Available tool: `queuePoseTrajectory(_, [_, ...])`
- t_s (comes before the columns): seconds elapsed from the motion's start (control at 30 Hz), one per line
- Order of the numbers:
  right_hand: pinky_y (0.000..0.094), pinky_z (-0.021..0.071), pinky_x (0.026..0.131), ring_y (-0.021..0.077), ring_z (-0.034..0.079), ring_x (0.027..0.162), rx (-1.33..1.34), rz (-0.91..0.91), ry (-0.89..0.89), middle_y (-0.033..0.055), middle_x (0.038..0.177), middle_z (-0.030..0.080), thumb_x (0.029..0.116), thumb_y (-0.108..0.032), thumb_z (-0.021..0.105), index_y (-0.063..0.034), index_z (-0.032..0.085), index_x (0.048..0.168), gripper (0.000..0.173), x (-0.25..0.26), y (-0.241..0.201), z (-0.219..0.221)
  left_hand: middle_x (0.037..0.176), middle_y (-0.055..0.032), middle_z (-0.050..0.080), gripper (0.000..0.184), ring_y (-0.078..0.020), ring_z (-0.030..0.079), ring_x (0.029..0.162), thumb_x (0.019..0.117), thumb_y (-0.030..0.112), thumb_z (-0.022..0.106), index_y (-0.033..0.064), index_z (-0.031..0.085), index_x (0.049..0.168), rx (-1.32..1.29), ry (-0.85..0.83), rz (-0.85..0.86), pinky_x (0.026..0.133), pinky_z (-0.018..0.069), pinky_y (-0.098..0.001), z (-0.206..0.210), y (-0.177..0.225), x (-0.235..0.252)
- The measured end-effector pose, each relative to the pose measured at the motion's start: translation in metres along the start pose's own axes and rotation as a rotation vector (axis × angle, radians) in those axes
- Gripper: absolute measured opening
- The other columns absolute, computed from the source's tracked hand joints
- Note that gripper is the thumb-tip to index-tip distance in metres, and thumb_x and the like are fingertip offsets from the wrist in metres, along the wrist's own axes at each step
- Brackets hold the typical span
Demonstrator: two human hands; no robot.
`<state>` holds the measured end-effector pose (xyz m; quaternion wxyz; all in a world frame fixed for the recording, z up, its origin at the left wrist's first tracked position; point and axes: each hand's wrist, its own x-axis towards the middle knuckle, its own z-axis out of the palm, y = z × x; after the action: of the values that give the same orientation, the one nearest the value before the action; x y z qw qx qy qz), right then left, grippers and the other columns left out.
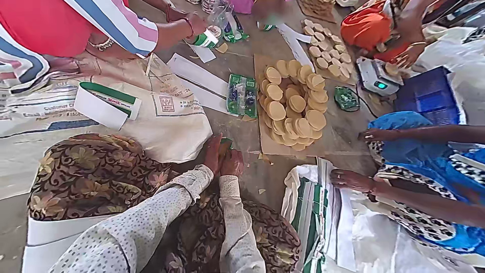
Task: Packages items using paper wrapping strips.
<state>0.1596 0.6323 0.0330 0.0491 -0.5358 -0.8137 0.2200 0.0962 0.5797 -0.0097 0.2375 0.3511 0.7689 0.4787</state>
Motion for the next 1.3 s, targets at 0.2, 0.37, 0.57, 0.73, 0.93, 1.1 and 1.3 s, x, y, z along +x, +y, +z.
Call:
queuePoseTrajectory(0.2, [0.0495, 0.0509, 0.1, 0.0395, 0.065, 0.112, 0.167, -0.092, -0.055, 0.028, 0.118, 0.066, 0.0957, -0.012, 0.068, 0.0083, 0.068, 0.116, 0.029, 0.022, 0.012, -0.009, 0.162, -0.0283, 0.03, 0.082, -0.0389, 0.027, 0.153, 0.0905, 0.002, 0.066, -0.0075, 0.021, 0.159, 0.004, -0.09, -0.031, 0.127, 0.0178, -0.0461, -0.013, 0.008, 0.007])
queuePoseTrajectory(0.37, [0.0457, 0.0485, 0.106, 0.0372, 0.063, 0.118, 0.196, -0.211, -0.101, 0.0278, 0.123, 0.066, 0.0932, -0.003, 0.067, 0.0101, 0.067, 0.118, 0.028, 0.06, 0.006, -0.009, 0.161, -0.0279, 0.031, 0.058, -0.0427, 0.029, 0.151, 0.0916, -0.001, 0.062, -0.0006, 0.049, 0.148, 0.03, -0.184, -0.079, 0.125, 0.0233, -0.0507, -0.018, 0.008, 0.012])
queuePoseTrajectory(0.57, [0.0529, 0.0501, 0.102, 0.0432, 0.065, 0.115, -0.09, -0.586, -0.09, 0.0268, 0.117, 0.069, 0.09, 0.005, 0.059, 0.004, 0.074, 0.113, 0.028, 0.048, 0.018, -0.003, 0.163, -0.027, 0.029, 0.06, -0.0402, 0.027, 0.152, 0.0906, 0.002, 0.063, -0.0032, 0.047, 0.148, 0.082, -0.233, -0.116, 0.125, 0.0212, -0.049, -0.022, 0.012, 0.014])
queuePoseTrajectory(0.73, [0.0539, 0.0508, 0.1, 0.044, 0.065, 0.116, -0.165, -0.622, -0.03, 0.0253, 0.12, 0.07, 0.0904, 0.007, 0.058, 0.0044, 0.074, 0.118, 0.032, 0.037, 0.025, 0.004, 0.165, -0.0269, 0.022, 0.071, -0.0402, 0.024, 0.153, 0.085, -0.003, 0.067, -0.0022, 0.041, 0.151, 0.182, -0.306, -0.141, 0.125, 0.0216, -0.0496, -0.023, 0.019, 0.018])
queuePoseTrajectory(0.93, [0.05, 0.0465, 0.11, 0.0395, 0.053, 0.134, 0.016, 0.059, -0.318, 0.0277, 0.146, 0.05, 0.0909, -0.019, 0.077, 0.0003, 0.052, 0.142, 0.061, 0.06, -0.021, -0.035, 0.161, -0.0324, 0.026, 0.084, -0.0487, 0.029, 0.148, 0.0895, 0.009, 0.073, 0.0012, 0.027, 0.16, 0.253, -0.158, -0.35, 0.12, 0.0281, -0.0574, -0.02, 0.039, 0.018])
queuePoseTrajectory(1.1, [0.0452, 0.0511, 0.091, 0.0265, 0.065, 0.099, 0.155, 0.066, -0.563, 0.0195, 0.116, 0.069, 0.0875, -0.016, 0.081, 0.0024, 0.067, 0.123, 0.043, 0.073, 0.001, -0.06, 0.159, -0.0334, 0.029, 0.088, -0.0497, 0.035, 0.145, 0.0869, 0.003, 0.075, 0.0017, 0.026, 0.16, 0.211, -0.273, -0.292, 0.12, 0.0311, -0.0561, -0.036, 0.056, 0.006])
queuePoseTrajectory(1.3, [0.0584, 0.0476, 0.103, 0.0398, 0.065, 0.117, 0.032, -0.077, -0.087, 0.0245, 0.121, 0.069, 0.0948, -0.016, 0.069, 0.002, 0.069, 0.122, 0.033, 0.021, 0.054, -0.133, 0.15, -0.0262, 0.049, 0.053, -0.037, 0.05, 0.138, 0.097, 0.016, 0.066, -0.0039, 0.052, 0.144, 0.047, -0.32, 0.129, 0.113, 0.0428, -0.0469, -0.118, 0.07, -0.042])
